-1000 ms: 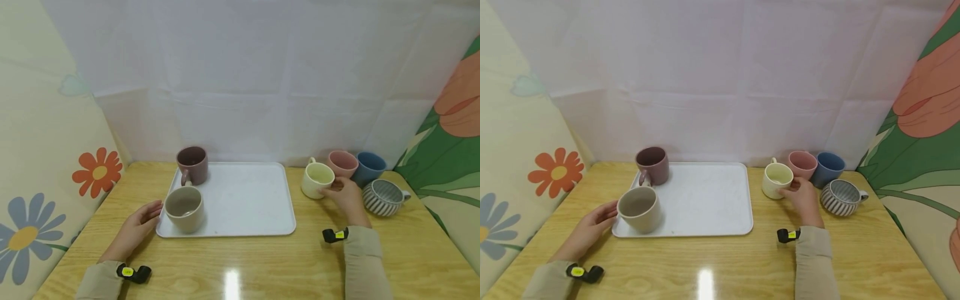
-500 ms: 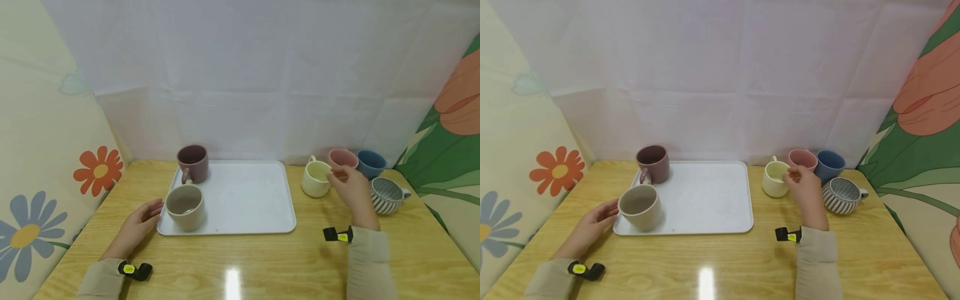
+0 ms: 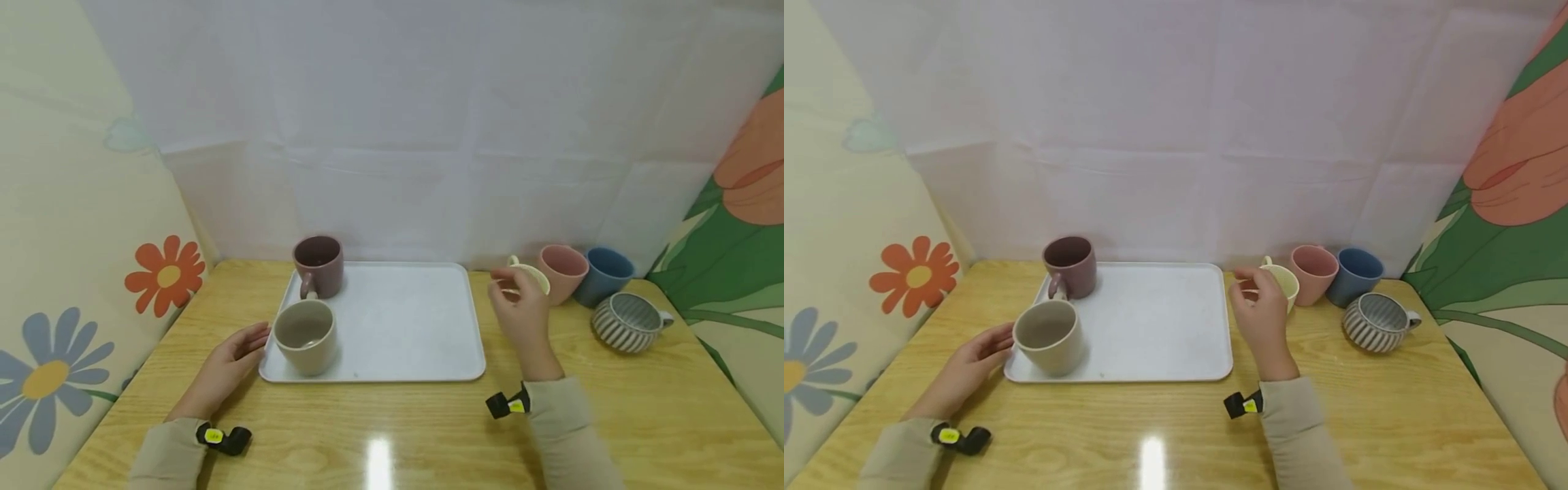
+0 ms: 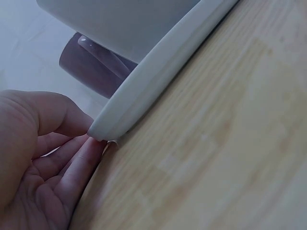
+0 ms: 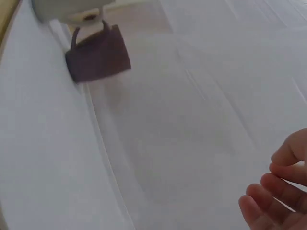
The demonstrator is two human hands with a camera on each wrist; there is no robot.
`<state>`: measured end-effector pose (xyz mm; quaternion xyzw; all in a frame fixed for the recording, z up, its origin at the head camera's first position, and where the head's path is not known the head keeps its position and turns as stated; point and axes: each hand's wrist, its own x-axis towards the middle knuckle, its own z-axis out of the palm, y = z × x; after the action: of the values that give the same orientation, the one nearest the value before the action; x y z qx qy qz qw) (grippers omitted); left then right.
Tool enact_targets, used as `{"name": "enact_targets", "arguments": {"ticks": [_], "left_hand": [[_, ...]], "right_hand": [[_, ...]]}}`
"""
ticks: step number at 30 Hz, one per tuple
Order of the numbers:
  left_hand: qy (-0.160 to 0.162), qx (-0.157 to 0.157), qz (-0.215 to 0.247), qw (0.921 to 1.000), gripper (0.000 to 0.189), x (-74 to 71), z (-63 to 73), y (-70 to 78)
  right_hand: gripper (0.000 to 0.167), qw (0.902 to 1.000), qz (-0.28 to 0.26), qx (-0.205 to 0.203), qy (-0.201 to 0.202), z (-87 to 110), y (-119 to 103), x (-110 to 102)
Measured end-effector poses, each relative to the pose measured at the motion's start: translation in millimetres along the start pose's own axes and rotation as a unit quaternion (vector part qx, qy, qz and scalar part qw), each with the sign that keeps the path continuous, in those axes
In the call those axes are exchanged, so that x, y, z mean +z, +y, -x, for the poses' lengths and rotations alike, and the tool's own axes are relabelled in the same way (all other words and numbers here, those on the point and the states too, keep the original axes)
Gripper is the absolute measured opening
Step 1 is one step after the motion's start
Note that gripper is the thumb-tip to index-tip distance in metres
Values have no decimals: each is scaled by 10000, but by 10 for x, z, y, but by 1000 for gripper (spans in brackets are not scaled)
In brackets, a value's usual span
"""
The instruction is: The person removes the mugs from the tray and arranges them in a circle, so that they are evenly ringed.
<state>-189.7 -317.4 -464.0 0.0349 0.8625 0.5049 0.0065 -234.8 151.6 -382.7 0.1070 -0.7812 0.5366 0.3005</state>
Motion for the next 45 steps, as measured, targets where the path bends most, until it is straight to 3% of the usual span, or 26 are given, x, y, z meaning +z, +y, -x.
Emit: {"name": "enact_targets", "arguments": {"ticks": [5, 10, 13, 19, 24, 29, 34, 37, 45], "left_hand": [[36, 55, 21, 10000, 53, -13, 1, 12], [52, 98, 21, 9999, 52, -1, 9, 23], [27, 92, 72, 9999, 52, 13, 15, 21], [59, 90, 149, 9998, 52, 7, 21, 11], [69, 51, 117, 9999, 53, -6, 23, 13], [68, 201, 212, 9996, 51, 4, 18, -1], [108, 258, 267, 9993, 50, 4, 20, -4], [102, 239, 273, 9993, 50, 3, 22, 4], [90, 176, 243, 9995, 51, -1, 29, 20]], "right_hand": [[18, 9934, -975, 505, -329, 134, -144, 267], [19, 9760, -1833, 914, -743, 268, -244, 532], [19, 9676, -2125, 953, -971, 329, -281, 679], [17, 9607, -2189, 524, -1626, 391, -320, 935], [22, 9454, -2242, 482, -2316, 441, -335, 1124], [50, 9281, -2010, 540, -3088, 496, -351, 1313], [75, 9014, -1770, 916, -3844, 559, -375, 1490], [80, 8909, -1756, 1096, -4044, 599, -362, 1587], [83, 8799, -1860, 1223, -4197, 641, -342, 1767]]}}
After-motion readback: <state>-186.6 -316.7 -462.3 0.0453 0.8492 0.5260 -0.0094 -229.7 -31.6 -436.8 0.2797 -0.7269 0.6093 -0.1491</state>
